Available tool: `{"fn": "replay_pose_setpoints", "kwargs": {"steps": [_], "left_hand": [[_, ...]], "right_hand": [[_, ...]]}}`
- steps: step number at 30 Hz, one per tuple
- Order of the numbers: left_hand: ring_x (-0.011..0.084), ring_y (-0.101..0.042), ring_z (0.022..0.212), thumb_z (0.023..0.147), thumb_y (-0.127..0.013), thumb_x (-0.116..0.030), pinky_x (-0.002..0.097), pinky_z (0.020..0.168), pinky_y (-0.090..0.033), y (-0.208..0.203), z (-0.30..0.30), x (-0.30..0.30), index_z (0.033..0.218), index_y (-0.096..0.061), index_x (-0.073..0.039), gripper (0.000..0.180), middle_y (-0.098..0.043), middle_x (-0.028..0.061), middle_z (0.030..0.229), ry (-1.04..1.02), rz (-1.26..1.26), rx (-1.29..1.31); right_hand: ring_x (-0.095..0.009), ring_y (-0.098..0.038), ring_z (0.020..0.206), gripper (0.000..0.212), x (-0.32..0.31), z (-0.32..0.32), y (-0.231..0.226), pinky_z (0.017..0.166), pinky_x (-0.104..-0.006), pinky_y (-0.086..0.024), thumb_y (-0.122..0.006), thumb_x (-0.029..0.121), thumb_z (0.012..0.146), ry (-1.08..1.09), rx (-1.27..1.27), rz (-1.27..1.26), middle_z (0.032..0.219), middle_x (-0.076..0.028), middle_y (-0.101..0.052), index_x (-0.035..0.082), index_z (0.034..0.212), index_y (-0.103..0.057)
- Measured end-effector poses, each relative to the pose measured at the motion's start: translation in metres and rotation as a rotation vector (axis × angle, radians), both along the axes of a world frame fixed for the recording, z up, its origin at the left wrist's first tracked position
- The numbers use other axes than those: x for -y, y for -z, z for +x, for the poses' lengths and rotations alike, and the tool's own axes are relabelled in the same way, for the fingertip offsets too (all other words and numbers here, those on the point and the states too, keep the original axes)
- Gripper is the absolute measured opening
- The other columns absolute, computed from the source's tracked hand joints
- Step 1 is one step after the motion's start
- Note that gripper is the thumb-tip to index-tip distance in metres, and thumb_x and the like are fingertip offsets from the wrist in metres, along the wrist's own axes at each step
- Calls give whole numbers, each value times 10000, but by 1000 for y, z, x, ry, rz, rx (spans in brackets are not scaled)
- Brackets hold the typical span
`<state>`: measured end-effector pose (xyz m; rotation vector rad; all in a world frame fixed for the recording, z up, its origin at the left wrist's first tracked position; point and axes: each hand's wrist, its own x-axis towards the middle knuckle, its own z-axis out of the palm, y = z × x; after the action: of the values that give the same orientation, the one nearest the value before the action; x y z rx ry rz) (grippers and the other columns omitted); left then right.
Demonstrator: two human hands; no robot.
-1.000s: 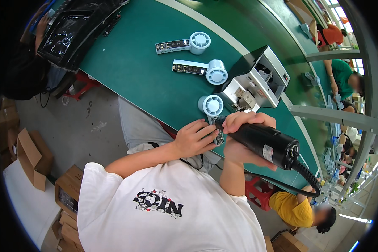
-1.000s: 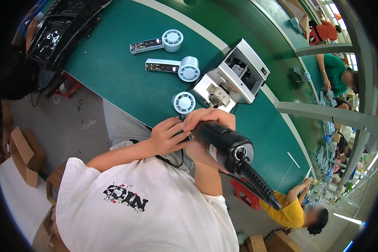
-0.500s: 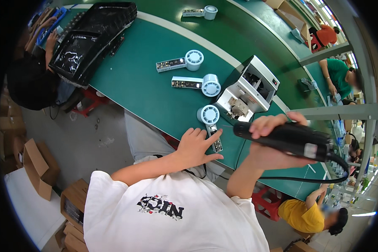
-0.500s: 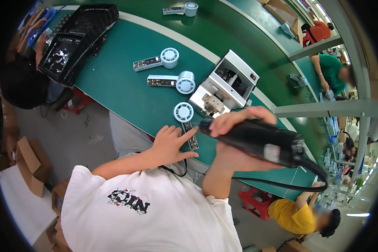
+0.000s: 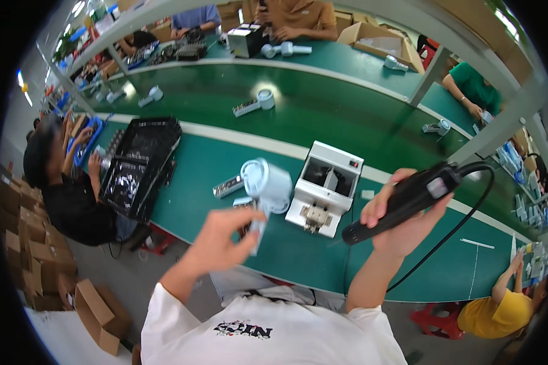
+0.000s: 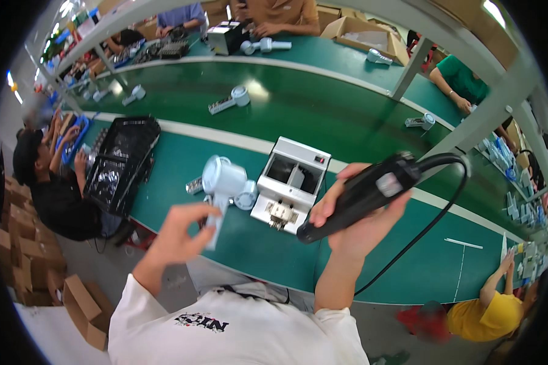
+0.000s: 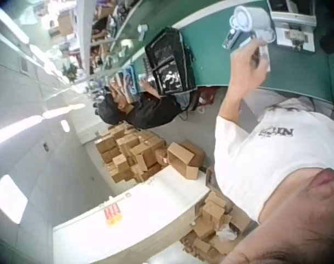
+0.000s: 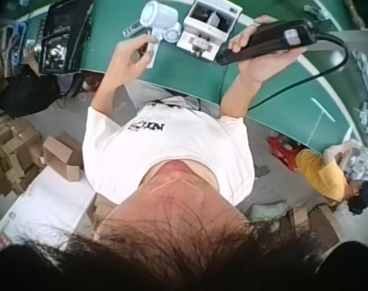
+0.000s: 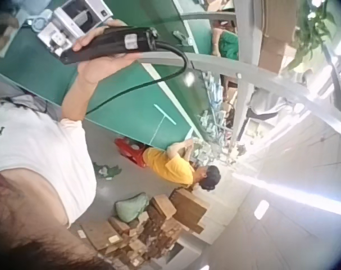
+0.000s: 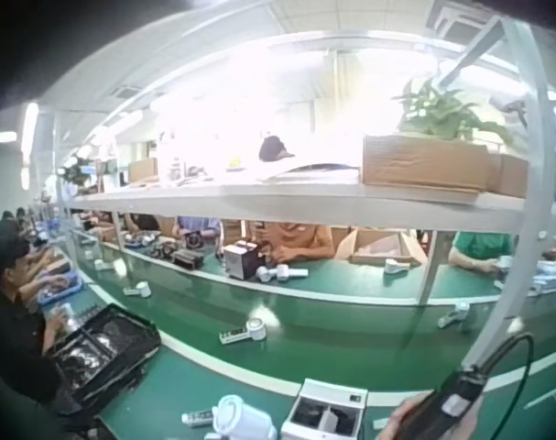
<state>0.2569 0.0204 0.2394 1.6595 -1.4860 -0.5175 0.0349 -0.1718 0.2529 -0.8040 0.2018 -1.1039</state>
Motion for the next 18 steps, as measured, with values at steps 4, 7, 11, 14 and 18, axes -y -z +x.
{"fn": "replay_pose_setpoints", "kwargs": {"steps": [4, 7, 11, 14, 18], "left_hand": [[400, -638, 734, 841, -584, -84, 467, 685, -505, -6, 53, 138, 1060, -677, -61, 239, -654, 204, 798, 27, 11, 348], [389, -679, 787, 857, -587, -150, 456, 730, -538, 67, 86, 269, 1039, -722, -96, 232, -696, 211, 847, 89, 68, 459], [410, -676, 845, 840, -571, -142, 510, 799, -545, 137, 76, 368, 913, -753, -129, 196, -705, 202, 877, -5, 17, 585], [405, -677, 864, 828, -582, -145, 505, 788, -557, 149, 65, 393, 865, -758, -131, 181, -702, 203, 843, -114, -11, 492], [418, -656, 875, 889, -570, -131, 507, 784, -534, 146, 69, 390, 944, -757, -121, 195, -668, 221, 899, 93, -105, 535]], "right_hand": [[-224, -534, 386, 870, 8, -1, 3, 385, -339, -476, -182, 789, 939, -45, -114, 47, 527, -134, -533, -13, 989, -513], [-209, -536, 385, 863, 11, 2, 8, 383, -316, -471, -171, 784, 944, -6, -195, 12, 529, -119, -543, -3, 968, -523], [-188, -574, 454, 883, 12, 6, 24, 438, -298, -489, -149, 799, 931, -87, -221, -4, 587, -114, -574, 6, 1018, -527], [-183, -588, 490, 864, 16, 19, 34, 480, -299, -508, -151, 777, 947, -183, -258, -3, 628, -109, -597, 11, 1046, -538], [-179, -587, 502, 787, 22, 35, 43, 523, -306, -522, -136, 698, 999, -293, -269, 100, 634, -102, -589, 25, 1039, -542]]}}
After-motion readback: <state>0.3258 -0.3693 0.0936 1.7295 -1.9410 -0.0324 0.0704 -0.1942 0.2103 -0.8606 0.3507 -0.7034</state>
